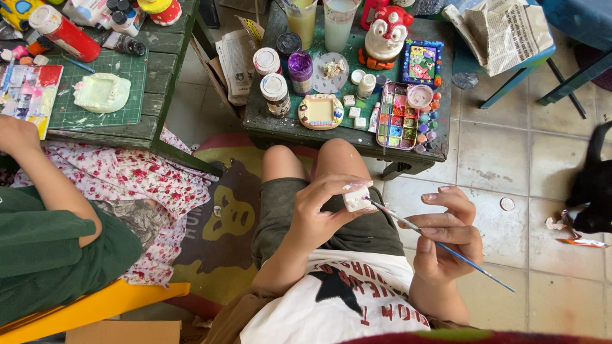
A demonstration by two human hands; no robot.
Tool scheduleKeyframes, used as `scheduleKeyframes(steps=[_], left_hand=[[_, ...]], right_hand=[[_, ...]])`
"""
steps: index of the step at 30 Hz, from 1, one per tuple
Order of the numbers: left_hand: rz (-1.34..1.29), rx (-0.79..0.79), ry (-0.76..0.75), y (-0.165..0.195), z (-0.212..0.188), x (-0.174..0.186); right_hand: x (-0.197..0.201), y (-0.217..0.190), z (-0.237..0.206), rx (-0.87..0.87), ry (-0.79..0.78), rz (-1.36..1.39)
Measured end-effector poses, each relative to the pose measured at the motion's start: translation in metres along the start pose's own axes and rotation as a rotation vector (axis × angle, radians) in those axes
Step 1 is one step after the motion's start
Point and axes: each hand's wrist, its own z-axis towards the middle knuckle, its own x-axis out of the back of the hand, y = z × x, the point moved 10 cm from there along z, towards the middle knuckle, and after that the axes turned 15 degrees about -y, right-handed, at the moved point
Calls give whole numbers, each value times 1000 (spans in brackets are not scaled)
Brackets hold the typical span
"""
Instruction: The person sits on the floor and paints a small white clay figurine with a paintbrush, dipping the brush into a water cup and a watercolor palette on a low table. They rotate the figurine to paint different sides and set it on the table near the end.
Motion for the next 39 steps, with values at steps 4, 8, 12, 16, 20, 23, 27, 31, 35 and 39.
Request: scheduleKeyframes(steps=[4, 8, 12, 16, 20, 23, 27, 31, 35, 39], left_hand=[[2, 6, 1, 0, 1, -2], [5, 8, -12, 2, 1, -2], [10, 16, -9, 2, 2, -3], [3, 12, -14, 3, 1, -2], [-2, 11, -8, 2, 1, -1], [3, 24, -16, 1, 1, 0], [3, 18, -18, 2, 1, -1], [-3, 18, -21, 2, 1, 0], [-4, 13, -19, 3, 1, -1], [-8, 11, -21, 3, 2, 0]], right_hand=[[0, -1, 1, -6, -12, -15], [0, -4, 0, -7, -1, -19], [1, -5, 1, -10, -14, -47], [3, -7, 0, -11, 6, -33], [0, -5, 2, -6, -16, -64], [2, -7, 0, -22, 3, -60], [0, -7, 2, -17, -23, -66], [1, -9, 3, -14, -12, -59], [0, -10, 4, -9, -26, -62], [0, -11, 5, -20, -24, -62]])
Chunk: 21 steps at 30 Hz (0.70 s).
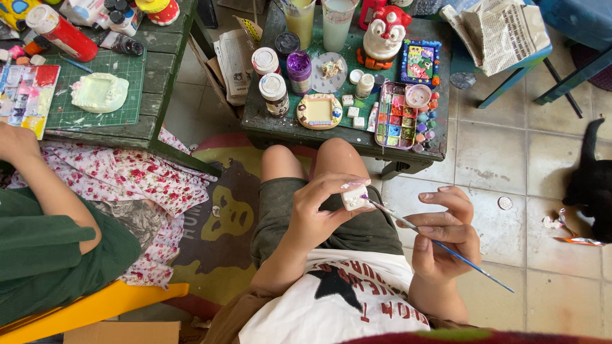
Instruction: The person sits on the floor and paints a small white clay figurine with a paintbrush, dipping the brush into a water cup and a watercolor palette on a low table. They rotate the figurine to paint different sides and set it on the table near the end.
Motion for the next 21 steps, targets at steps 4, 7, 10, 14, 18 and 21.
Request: scheduleKeyframes(steps=[4, 7, 10, 14, 18, 21], left_hand=[[2, -2, -2, 0, 0, 1], [-5, -6, 2, -1, 0, 1], [-4, -6, 1, -2, 0, 2], [-9, -1, 3, -2, -2, 1], [-13, -6, 6, -3, -1, 1], [-8, 2, 6, -3, -2, 2]], right_hand=[[0, -1, 0, 7, 7, 3], [-2, -1, 2, 25, -24, -38], [1, 2, 0, 0, 16, -10], [0, 1, 0, 12, 10, -9], [-1, 1, 0, 11, 8, 12], [0, 2, -1, -6, 15, 10]])
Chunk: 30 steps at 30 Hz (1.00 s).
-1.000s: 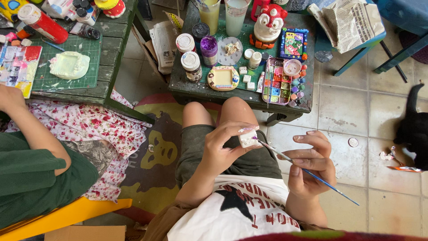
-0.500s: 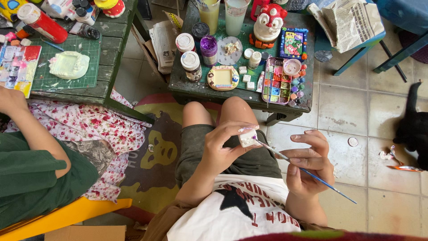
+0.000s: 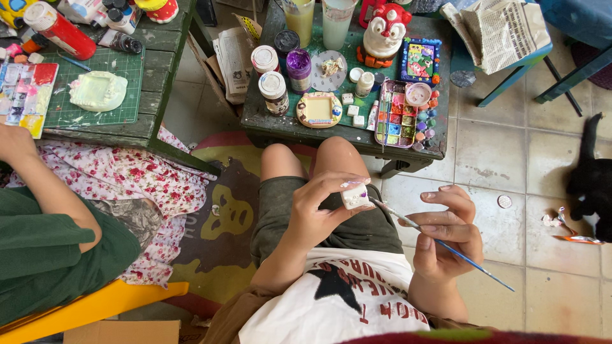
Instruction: The person sits on the floor and paints a small white clay figurine with a paintbrush, dipping the brush into a water cup and a watercolor palette on a low table. They rotate the figurine to paint different sides and set it on the table near the end.
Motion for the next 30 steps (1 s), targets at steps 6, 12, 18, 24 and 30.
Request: scheduleKeyframes(steps=[6, 12, 18, 24, 30], left_hand=[[-4, -1, 3, -1, 1, 0], [-4, 2, 3, -1, 1, 1], [-2, 6, 1, 0, 1, 1], [10, 18, 3, 0, 1, 2], [11, 13, 6, 0, 1, 2]], right_hand=[[-1, 0, 1, 13, -15, 6], [-2, 1, 2, -2, -23, 2], [-3, 0, 3, 9, -10, 0], [-2, 0, 2, -5, -12, -4], [-2, 1, 2, -1, -14, -9]])
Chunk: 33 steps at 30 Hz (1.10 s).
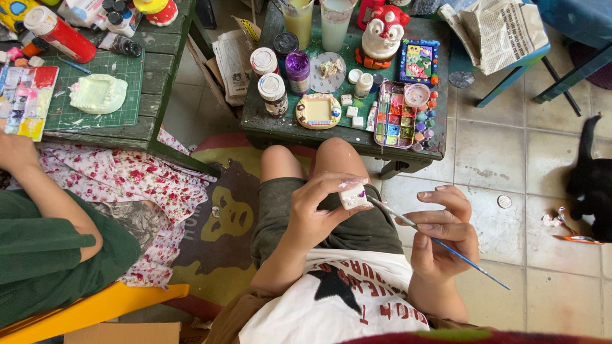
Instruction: The person sits on the floor and paints a small white clay figurine with a paintbrush, dipping the brush into a water cup and a watercolor palette on a low table. They rotate the figurine to paint different sides and set it on the table near the end.
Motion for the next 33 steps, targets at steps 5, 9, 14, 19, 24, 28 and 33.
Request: scheduleKeyframes(steps=[5, 9, 14, 19, 24, 28, 33], left_hand=[[6, -1, 7, 0, 0, 0], [-7, -3, 6, -1, -1, -1], [-5, -7, 10, -1, 0, -1], [-1, -9, 10, -1, 1, -1], [-8, 6, 10, -2, 1, -1], [-8, 8, 16, -2, 1, -1], [-7, 7, 11, -1, 1, 0]], right_hand=[[-1, 2, -1, 3, 8, 7], [0, 2, -2, -11, 11, 6], [0, 2, 0, 2, 9, 13], [-1, 2, 1, 32, 7, 34], [0, 2, 0, 16, 5, 24], [3, 3, -1, 15, 29, 30], [-2, 2, 2, 30, -16, 17]])
